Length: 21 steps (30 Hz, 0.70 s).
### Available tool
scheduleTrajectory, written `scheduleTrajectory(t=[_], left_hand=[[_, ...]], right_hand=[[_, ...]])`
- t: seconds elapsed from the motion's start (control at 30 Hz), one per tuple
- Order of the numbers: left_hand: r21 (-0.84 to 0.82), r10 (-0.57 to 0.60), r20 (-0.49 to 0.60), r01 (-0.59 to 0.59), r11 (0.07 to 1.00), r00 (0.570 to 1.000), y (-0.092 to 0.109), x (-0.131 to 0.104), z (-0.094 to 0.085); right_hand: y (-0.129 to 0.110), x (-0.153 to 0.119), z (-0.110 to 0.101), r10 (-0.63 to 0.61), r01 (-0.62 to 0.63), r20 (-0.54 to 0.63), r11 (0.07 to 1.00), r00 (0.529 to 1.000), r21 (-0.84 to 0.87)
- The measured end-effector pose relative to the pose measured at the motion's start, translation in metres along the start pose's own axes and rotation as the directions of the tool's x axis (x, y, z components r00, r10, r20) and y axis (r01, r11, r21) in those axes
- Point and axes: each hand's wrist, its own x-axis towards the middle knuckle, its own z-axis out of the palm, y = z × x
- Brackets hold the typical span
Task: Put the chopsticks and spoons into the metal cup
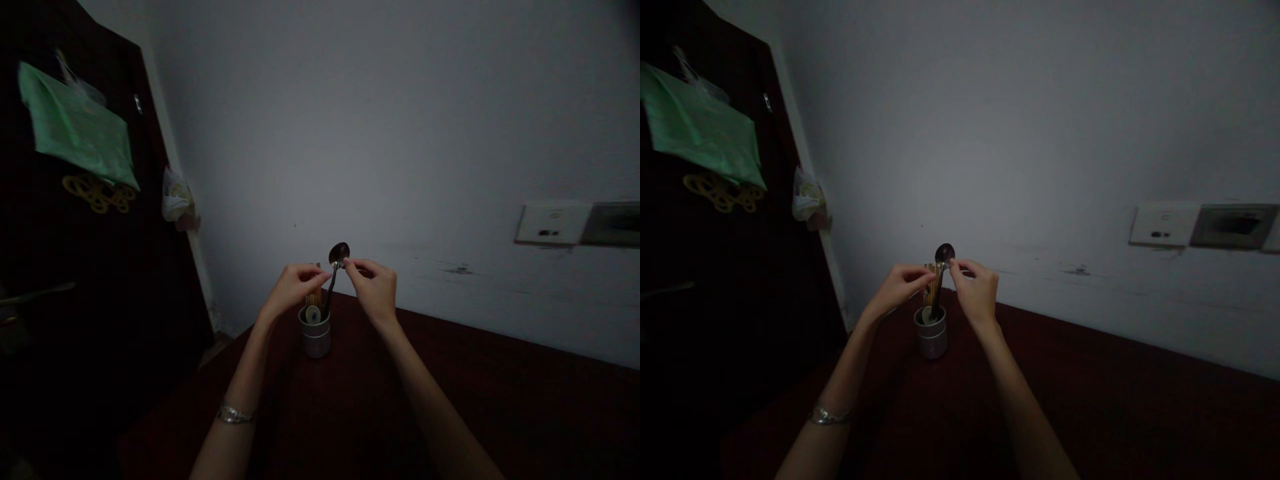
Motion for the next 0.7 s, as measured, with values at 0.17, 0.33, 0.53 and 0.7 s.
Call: scheduleTrajectory(t=[0.17,0.33,0.53,0.7], left_hand=[[-0.085,-0.067,0.081,0.073,0.994,0.995,-0.004,0.001,0.007],[-0.212,-0.164,0.111,0.184,0.96,0.98,-0.003,0.002,0.009],[-0.228,-0.192,0.069,0.203,0.952,0.979,-0.004,0.006,0.013],[-0.305,-0.271,-0.124,0.223,0.926,0.955,-0.004,0.008,0.011]], right_hand=[[-0.005,0.001,-0.005,-0.027,0.028,0.017,0.998,0.999,-0.049],[-0.004,-0.001,-0.002,-0.007,0.009,0.051,0.999,0.999,-0.047],[0.0,0.002,-0.002,0.075,-0.084,0.127,0.994,0.989,0.064],[0.007,0.003,0.001,0.26,-0.329,0.358,0.933,0.897,0.146]])
